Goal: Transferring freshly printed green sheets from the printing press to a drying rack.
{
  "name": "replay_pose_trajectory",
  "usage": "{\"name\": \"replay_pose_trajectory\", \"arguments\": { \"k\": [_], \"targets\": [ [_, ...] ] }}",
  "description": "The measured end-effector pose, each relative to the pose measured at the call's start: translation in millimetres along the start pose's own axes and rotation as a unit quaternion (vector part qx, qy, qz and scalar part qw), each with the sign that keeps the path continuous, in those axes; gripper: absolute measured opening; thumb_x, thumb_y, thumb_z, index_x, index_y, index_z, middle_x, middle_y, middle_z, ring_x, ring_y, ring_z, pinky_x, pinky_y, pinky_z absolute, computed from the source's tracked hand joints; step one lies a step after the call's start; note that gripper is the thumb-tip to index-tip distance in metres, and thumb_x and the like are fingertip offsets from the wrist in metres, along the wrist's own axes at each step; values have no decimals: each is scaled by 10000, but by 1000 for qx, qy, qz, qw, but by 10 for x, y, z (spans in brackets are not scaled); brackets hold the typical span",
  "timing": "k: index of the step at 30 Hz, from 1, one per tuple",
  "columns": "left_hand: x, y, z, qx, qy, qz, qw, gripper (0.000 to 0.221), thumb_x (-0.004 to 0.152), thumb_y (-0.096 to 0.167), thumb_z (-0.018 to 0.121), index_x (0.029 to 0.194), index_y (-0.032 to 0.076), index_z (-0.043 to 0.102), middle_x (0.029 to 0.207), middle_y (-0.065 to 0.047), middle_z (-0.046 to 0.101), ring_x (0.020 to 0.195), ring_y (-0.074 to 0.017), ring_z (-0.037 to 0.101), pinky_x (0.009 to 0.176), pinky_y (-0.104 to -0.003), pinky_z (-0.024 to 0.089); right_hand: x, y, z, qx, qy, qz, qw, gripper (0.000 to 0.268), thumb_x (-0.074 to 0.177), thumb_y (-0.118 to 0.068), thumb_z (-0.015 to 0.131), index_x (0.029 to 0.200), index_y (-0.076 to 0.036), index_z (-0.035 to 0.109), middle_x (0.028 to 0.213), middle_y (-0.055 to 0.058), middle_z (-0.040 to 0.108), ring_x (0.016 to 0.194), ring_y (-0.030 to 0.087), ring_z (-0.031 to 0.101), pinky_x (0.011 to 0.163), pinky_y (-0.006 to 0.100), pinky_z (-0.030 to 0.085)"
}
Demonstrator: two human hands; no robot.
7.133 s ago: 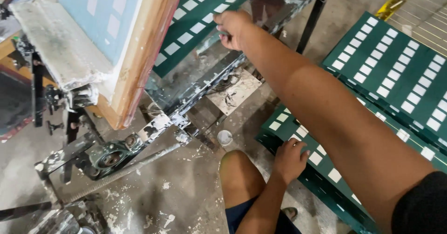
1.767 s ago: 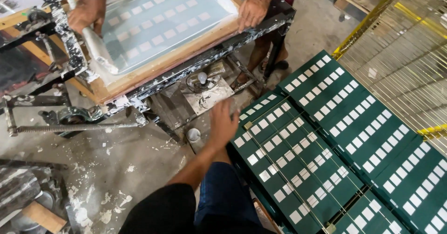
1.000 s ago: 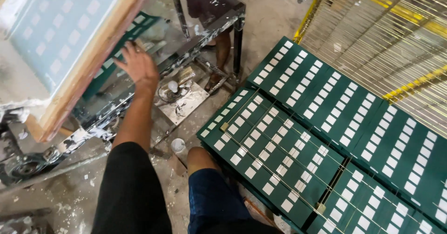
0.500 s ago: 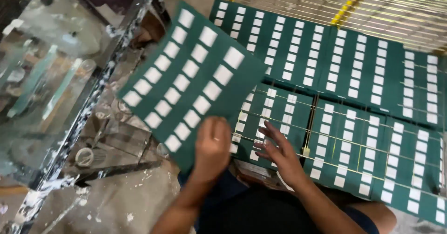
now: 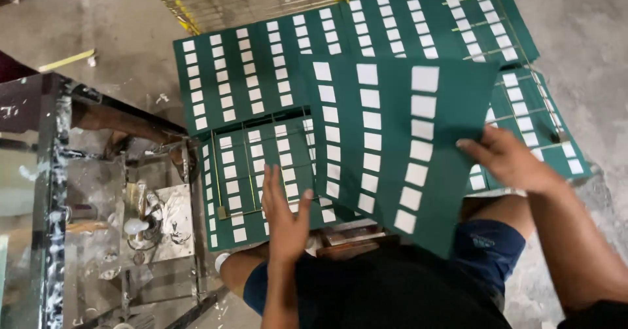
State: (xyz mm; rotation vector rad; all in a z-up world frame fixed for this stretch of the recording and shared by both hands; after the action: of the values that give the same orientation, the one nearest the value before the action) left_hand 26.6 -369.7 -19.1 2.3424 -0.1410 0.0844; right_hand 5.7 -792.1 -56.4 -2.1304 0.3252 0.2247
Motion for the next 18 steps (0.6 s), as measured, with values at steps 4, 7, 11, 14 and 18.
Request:
{"name": "replay_pose_trajectory", "arguments": {
  "k": [4, 7, 11, 14, 18],
  "targets": [
    [169, -429, 470, -229, -181, -121, 949, 732, 1018, 336, 542, 1636, 151, 197, 1672, -136, 306, 1399, -303, 455, 1097, -450, 441, -34, -269, -621, 138, -54, -24, 989, 223, 913, -135, 546, 1131, -98, 578, 776, -2, 693, 692, 71, 643, 592, 263, 544],
    [126, -167, 690, -358, -269, -165, 879, 714, 1014, 256, 528, 1656, 195, 222, 1535, -130, 509, 1070, -203, 626, 857, -343, 583, 186, 867, -879, -205, -125, 39, 970, 263, 1159, -115, 545, 1004, 97, 553, 677, 290, 519, 556, 353, 483, 546, 422, 422],
    [149, 20, 883, -399, -246, -162, 868, 691, 1023, 124, 540, 1672, 160, 306, 1304, -175, 697, 781, -93, 523, 594, -232, 430, 76, 372, -933, 34, -110, -60, 992, 232, 1109, -74, 543, 1298, 61, 554, 811, 248, 623, 636, 268, 658, 584, 378, 620],
    [136, 2, 1183, -509, -265, -179, 799, 685, 979, 42, 551, 1608, 151, 302, 1116, -167, 729, 763, -115, 670, 535, -251, 521, -73, 205, -952, 195, -38, -106, 974, 567, 1023, -72, 462, 1575, 0, 354, 1086, 219, 683, 890, 222, 722, 706, 343, 631],
    [99, -5, 1422, -451, -260, -217, 826, 521, 1017, 47, 579, 1527, 56, 471, 1163, -104, 727, 770, -92, 639, 549, -239, 520, -411, 1048, -755, 285, 17, 105, 953, 552, 1110, -156, 398, 1647, -52, 318, 1330, 175, 660, 1101, 254, 678, 811, 378, 595]
  ]
}}
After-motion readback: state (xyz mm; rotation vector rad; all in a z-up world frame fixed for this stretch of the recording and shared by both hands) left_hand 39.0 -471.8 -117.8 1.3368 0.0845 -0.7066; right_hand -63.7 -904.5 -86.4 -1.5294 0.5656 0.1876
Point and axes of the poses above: each hand's wrist, its own x-axis towards the middle knuckle, its own z-axis out of the palm, y = z × x, the point moved 7 cm from there along x, towards the middle knuckle
